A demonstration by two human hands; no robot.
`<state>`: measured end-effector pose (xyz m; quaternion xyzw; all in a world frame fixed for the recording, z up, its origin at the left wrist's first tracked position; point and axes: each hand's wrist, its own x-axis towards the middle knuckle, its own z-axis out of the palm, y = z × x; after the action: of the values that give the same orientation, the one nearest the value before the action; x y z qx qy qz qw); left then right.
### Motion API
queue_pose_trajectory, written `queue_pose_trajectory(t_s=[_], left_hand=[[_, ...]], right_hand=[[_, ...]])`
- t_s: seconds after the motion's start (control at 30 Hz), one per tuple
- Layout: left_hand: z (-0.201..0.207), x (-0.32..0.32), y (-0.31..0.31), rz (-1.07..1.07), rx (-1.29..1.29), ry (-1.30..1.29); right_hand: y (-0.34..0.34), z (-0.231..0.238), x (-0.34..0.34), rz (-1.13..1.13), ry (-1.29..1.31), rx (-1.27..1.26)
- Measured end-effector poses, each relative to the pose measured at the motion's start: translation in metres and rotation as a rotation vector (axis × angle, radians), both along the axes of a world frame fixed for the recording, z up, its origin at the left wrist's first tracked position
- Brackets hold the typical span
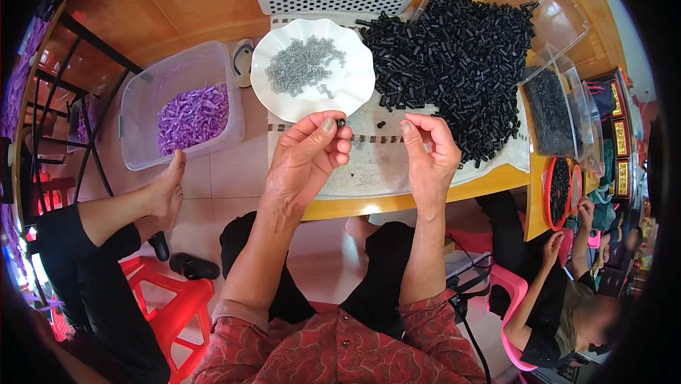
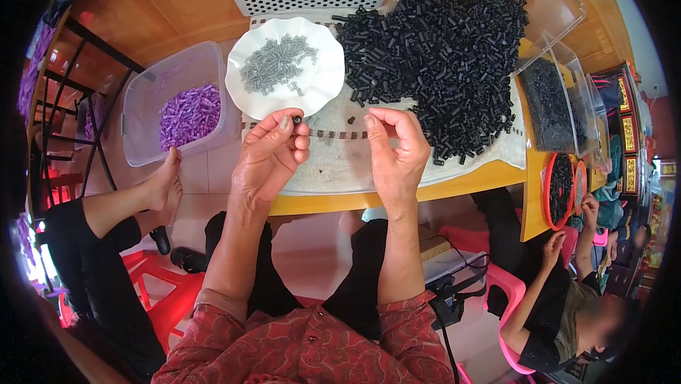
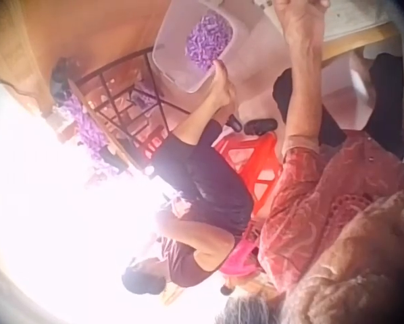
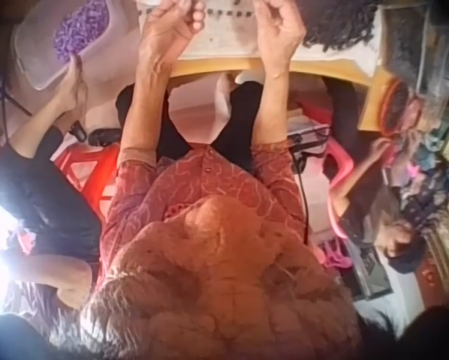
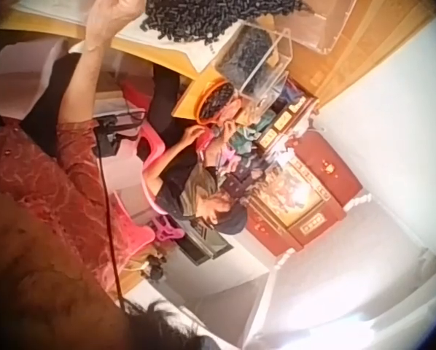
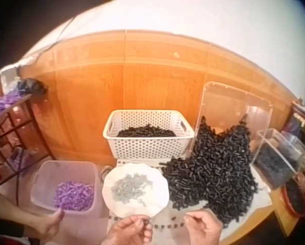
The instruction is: The person assembles small black plastic tubes with silver metal rings by hand at a workbench.
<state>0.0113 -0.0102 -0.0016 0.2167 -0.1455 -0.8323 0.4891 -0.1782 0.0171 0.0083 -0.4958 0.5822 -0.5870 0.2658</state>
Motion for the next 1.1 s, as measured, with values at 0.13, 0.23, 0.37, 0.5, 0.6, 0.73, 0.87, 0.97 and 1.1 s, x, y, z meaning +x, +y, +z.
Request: queue_pose_trajectory(t_s=[0.13,0.23,0.37,0.5,0.6,0.73,0.87,0.97,1.1], left_hand=[[-0.003,0.002,-0.001,0.012,-0.011,-0.011],[-0.004,0.004,-0.001,-0.001,0.033,0.102],[-0.003,0.005,-0.001,-0.001,0.003,0.059],[-0.002,0.004,-0.001,0.019,-0.002,0.023],[-0.002,0.002,-0.001,0.018,-0.007,0.004],[-0.004,0.004,-0.001,0.007,-0.025,-0.042],[-0.006,0.004,-0.001,-0.002,-0.039,-0.047],[-0.005,0.004,-0.001,0.009,-0.039,-0.055],[-0.005,0.004,-0.001,0.002,-0.039,-0.057]], right_hand=[[-0.003,-0.001,0.002,-0.072,0.355,-0.075],[-0.003,-0.001,0.005,-0.075,0.388,-0.077],[-0.003,-0.003,0.002,-0.069,0.409,-0.051],[-0.003,-0.006,0.004,-0.06,0.41,-0.033],[-0.004,-0.01,0.011,-0.071,0.44,0.002],[-0.009,-0.018,0.014,-0.067,0.643,0.011],[-0.01,-0.02,0.012,-0.031,0.69,-0.024],[-0.009,-0.02,0.015,-0.035,0.541,-0.031],[-0.003,-0.003,0.02,0.06,0.157,0.063]])
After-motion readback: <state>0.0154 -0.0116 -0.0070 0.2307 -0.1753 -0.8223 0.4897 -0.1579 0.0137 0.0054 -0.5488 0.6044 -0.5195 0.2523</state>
